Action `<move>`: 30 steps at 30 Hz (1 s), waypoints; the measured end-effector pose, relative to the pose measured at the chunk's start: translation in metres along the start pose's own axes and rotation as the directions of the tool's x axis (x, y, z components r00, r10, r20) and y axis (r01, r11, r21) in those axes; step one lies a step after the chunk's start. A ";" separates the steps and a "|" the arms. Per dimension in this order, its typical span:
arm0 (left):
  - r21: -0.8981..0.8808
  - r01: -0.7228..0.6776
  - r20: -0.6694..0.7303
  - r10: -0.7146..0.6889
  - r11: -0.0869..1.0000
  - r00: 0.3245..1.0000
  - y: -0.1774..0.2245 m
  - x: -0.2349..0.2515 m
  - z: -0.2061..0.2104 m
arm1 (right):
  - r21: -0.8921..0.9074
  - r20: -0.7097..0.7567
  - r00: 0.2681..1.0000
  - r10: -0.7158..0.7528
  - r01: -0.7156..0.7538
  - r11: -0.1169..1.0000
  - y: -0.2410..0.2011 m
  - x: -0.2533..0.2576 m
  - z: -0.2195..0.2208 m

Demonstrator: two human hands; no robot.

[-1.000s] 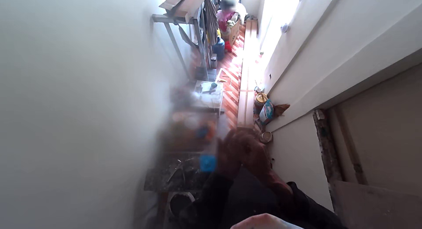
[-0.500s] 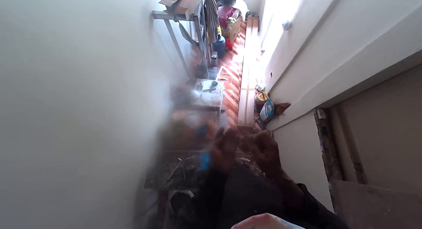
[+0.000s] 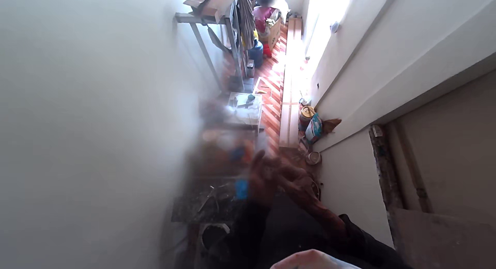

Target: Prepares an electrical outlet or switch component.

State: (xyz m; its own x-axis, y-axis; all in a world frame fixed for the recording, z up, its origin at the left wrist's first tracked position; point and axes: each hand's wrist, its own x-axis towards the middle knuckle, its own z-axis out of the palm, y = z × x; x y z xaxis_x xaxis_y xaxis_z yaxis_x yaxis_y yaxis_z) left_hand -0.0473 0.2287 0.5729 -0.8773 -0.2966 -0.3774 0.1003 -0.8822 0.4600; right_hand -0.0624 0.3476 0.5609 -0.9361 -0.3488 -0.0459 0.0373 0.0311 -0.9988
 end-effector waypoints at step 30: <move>0.124 0.264 -0.173 -0.242 0.956 0.955 0.011 -0.005 -0.027 | 0.286 -0.090 0.959 0.269 -0.234 0.929 -0.004 -0.003 -0.022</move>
State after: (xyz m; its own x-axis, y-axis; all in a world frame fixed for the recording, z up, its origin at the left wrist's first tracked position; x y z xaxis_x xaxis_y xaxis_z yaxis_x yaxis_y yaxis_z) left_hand -0.0294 0.2104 0.5587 -0.7808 -0.1333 -0.6103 -0.1943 -0.8767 0.4400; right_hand -0.0678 0.3694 0.5654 -0.9189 -0.2420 -0.3115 0.3540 -0.1577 -0.9218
